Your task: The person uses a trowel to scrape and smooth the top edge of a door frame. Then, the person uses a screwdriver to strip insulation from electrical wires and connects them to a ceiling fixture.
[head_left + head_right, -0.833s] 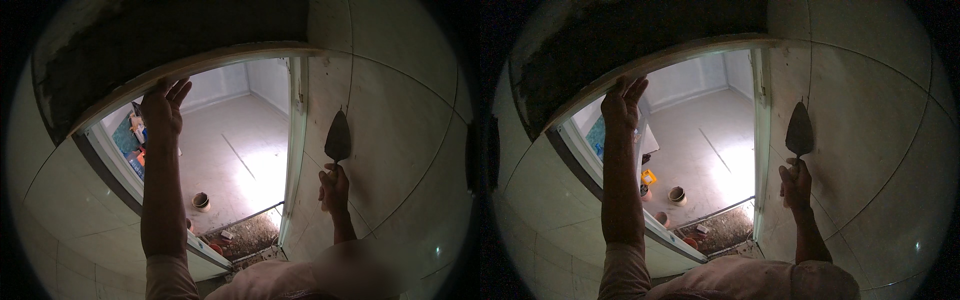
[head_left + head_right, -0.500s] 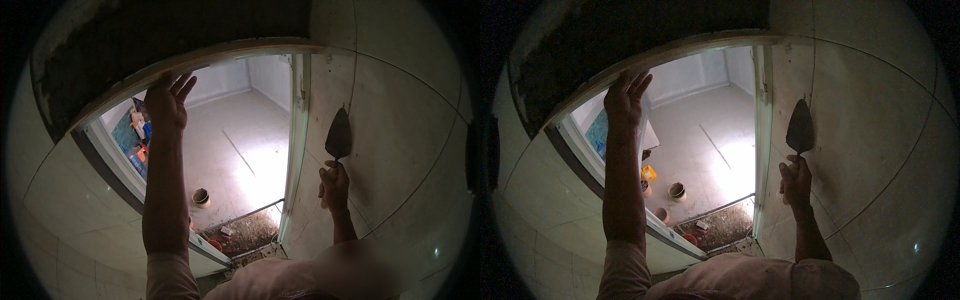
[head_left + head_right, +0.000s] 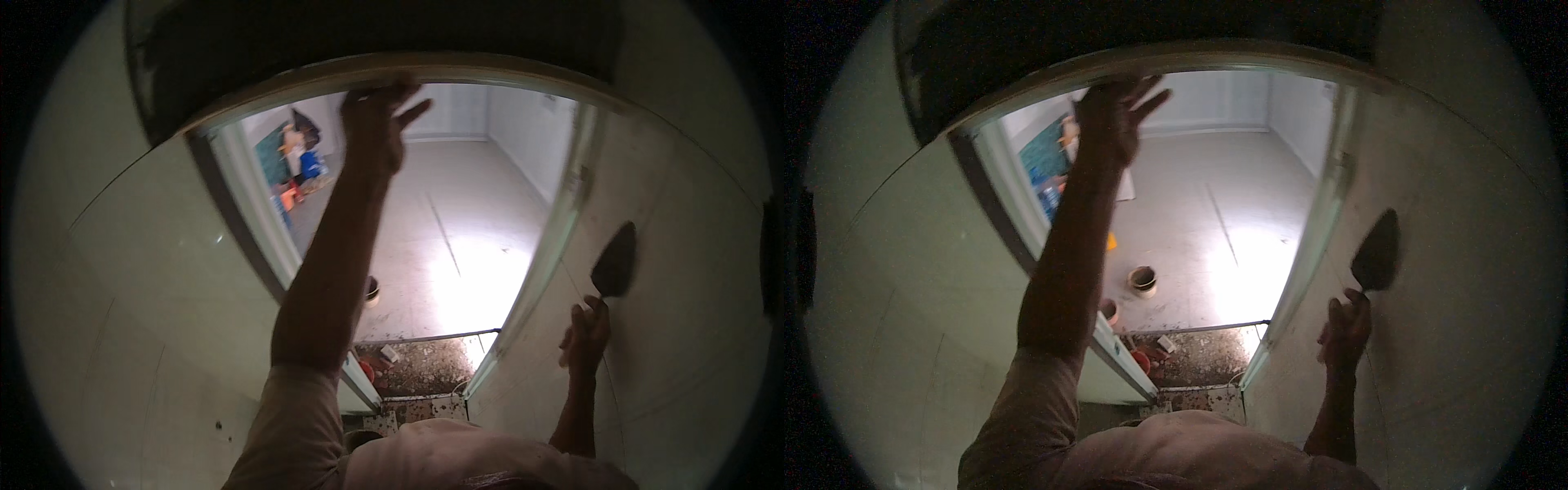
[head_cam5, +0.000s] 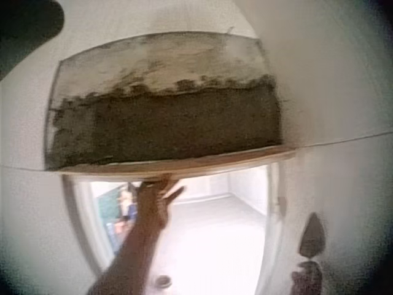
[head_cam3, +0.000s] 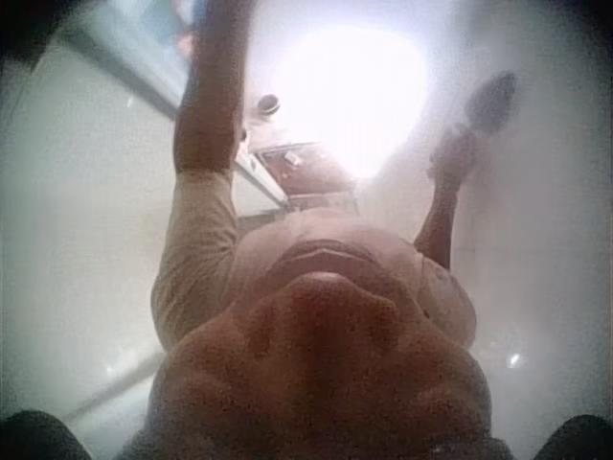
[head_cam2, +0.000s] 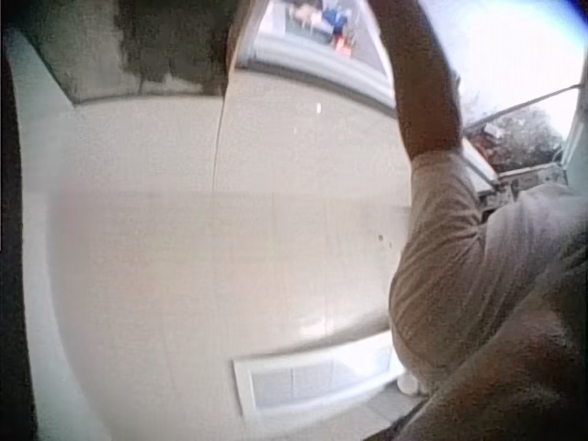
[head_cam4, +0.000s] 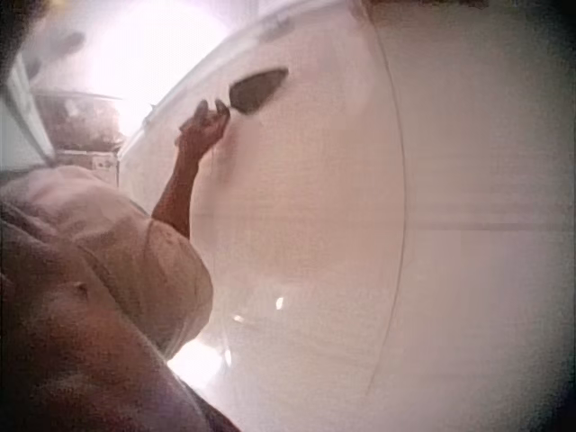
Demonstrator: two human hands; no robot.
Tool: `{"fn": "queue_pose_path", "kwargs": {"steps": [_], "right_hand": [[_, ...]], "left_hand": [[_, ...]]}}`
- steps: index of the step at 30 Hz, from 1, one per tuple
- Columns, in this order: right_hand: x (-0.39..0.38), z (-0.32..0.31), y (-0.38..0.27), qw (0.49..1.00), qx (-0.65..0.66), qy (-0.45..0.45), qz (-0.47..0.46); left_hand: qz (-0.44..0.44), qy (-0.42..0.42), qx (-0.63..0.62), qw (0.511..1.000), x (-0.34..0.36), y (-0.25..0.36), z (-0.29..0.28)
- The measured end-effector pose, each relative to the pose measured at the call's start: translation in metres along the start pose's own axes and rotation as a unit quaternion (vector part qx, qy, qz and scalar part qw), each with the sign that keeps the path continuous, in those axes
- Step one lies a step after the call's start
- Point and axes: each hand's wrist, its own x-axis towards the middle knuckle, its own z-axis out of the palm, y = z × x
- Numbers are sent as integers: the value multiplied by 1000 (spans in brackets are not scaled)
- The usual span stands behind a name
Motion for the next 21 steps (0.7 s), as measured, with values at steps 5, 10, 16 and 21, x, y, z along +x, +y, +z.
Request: {"fn": "queue_pose_path", "kwargs": {"steps": [5, 10, 16, 21], "right_hand": [[-2, 3, 20, 999, -37, -28, -29], [-6, 10, 60, 994, -66, -84, -21], [-2, 19, 158, 991, 46, -82, 91], [-9, 10, 168, 964, -83, -245, 52]], "left_hand": [[-114, 74, -25, 990, -30, 0, 5], [-176, -167, -95, 965, -111, 18, 8], [-6, -366, 93, 926, -155, 51, 59], [95, -403, 257, 873, -161, 25, 72]]}}
